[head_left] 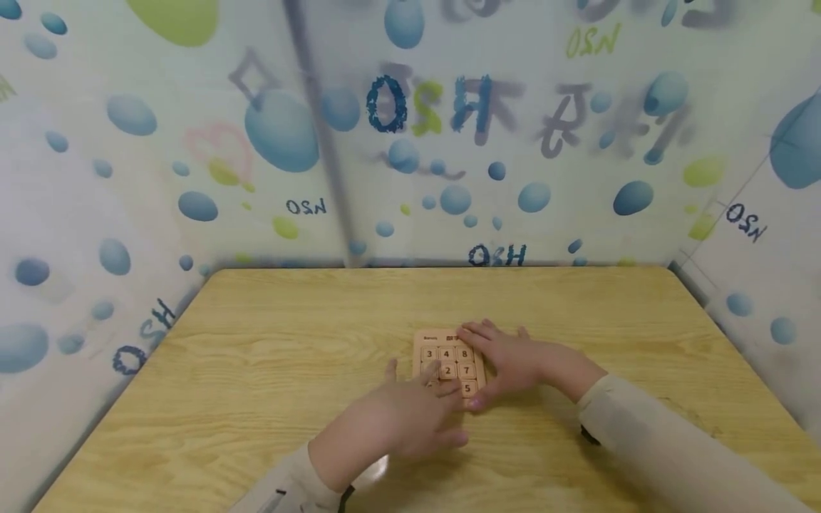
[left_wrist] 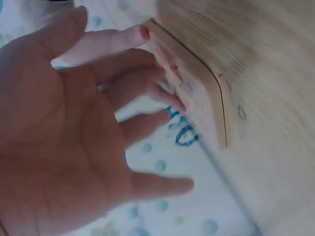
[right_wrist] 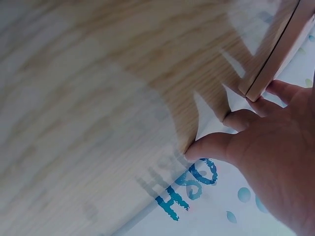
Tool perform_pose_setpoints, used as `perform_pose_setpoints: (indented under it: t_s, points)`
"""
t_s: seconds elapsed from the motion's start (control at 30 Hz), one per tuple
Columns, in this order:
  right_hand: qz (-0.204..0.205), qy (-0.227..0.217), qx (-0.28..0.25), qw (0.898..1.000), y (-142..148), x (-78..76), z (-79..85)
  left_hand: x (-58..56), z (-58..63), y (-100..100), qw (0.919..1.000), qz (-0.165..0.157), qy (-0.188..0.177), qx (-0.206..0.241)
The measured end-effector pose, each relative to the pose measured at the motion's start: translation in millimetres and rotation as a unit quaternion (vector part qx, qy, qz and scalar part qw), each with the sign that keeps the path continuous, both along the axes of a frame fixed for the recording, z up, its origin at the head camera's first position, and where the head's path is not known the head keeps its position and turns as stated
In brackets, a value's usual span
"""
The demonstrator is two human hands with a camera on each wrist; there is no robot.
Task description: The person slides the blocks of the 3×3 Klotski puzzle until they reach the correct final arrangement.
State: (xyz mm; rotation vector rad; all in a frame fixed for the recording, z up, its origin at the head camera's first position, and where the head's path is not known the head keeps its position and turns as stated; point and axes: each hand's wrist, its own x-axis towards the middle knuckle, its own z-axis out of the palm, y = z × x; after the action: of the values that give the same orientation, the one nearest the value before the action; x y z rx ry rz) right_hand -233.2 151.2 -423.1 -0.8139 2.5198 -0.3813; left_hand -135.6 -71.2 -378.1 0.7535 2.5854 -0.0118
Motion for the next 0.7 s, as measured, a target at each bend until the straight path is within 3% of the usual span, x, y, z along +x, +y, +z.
perform_pose_setpoints:
  t_s: [0.17,0.27,0.57,0.7]
  points:
    - [-0.007,-0.006,-0.004,1.0,1.8,0.1,-1.8,14.5,-2.6,-17.9,0.9983,0.041,0.033,-0.025]
    - [-0.008,-0.005,0.002,1.0,1.8,-0.2,1.1,16.1,-5.7,-20.5,0.9988,0.036,0.029,-0.018]
    - [-0.005,-0.005,-0.006,1.0,3.7,0.1,-1.8,7.1,-8.8,-1.8,0.9996,-0.005,-0.02,0.017]
    - [0.001,0.001,-0.007,1.0,0.9,0.0,-0.5,7.9,-8.4,-7.0,0.9996,0.008,-0.011,0.026]
